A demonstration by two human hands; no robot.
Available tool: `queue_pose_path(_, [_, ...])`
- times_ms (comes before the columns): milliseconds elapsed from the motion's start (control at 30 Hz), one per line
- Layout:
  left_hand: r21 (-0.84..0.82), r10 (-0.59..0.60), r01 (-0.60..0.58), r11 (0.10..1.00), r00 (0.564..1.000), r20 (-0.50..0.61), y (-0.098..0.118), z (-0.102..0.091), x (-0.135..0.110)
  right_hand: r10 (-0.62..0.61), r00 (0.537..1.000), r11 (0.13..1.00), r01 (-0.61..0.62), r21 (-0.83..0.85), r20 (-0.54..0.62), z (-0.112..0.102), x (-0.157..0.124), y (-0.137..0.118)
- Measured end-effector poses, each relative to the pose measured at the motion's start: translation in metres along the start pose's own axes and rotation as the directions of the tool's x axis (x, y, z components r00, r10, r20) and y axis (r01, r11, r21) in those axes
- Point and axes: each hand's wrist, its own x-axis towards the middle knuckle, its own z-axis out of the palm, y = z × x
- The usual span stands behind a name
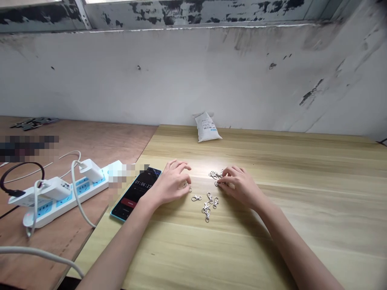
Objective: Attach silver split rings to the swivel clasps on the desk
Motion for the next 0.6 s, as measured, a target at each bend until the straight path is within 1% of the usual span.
queue_pose_path(100, [-0.026, 0.072, -0.07, 0.997, 0.995, 0.063, 0.006, 0.003, 0.001, 0.004, 1.0, 1.0, -0.003, 0.015, -0.006, 0.003, 0.002, -0.005])
queue_pose_path(167, [-0.05, 0.105, -0.101, 0.994, 0.991, 0.082, 0.011, 0.007, 0.002, 0.011, 1.0, 1.0, -0.011, 0.028, -0.006, 0.006, 0.003, -0.008])
queue_pose_path(267, [-0.069, 0.125, -0.121, 0.99, 0.99, 0.062, 0.02, 0.015, 0.003, 0.024, 1.0, 0.998, -0.024, 0.051, -0.008, 0.009, 0.005, -0.011])
queue_pose_path(333, [-0.067, 0.118, -0.115, 0.991, 0.992, 0.043, 0.024, 0.02, 0.004, 0.023, 1.0, 0.997, -0.021, 0.077, -0.018, 0.011, 0.005, -0.014])
queue_pose_path(400, [-0.081, 0.079, -0.077, 0.994, 0.997, 0.015, 0.027, 0.023, 0.005, 0.014, 0.999, 0.992, -0.009, 0.123, -0.045, 0.013, 0.006, -0.016])
queue_pose_path(467, [-0.123, 0.002, -0.004, 0.992, 1.0, -0.021, 0.028, 0.024, 0.006, 0.016, 0.996, 0.982, 0.001, 0.191, -0.088, 0.013, 0.006, -0.02])
queue_pose_path(533, [-0.188, -0.085, 0.075, 0.979, 0.995, -0.048, 0.029, 0.025, 0.006, 0.039, 0.99, 0.964, -0.002, 0.267, -0.135, 0.012, 0.007, -0.025])
queue_pose_path(600, [-0.252, -0.148, 0.128, 0.959, 0.987, -0.06, 0.03, 0.026, 0.007, 0.078, 0.984, 0.938, -0.018, 0.345, -0.162, 0.01, 0.008, -0.033])
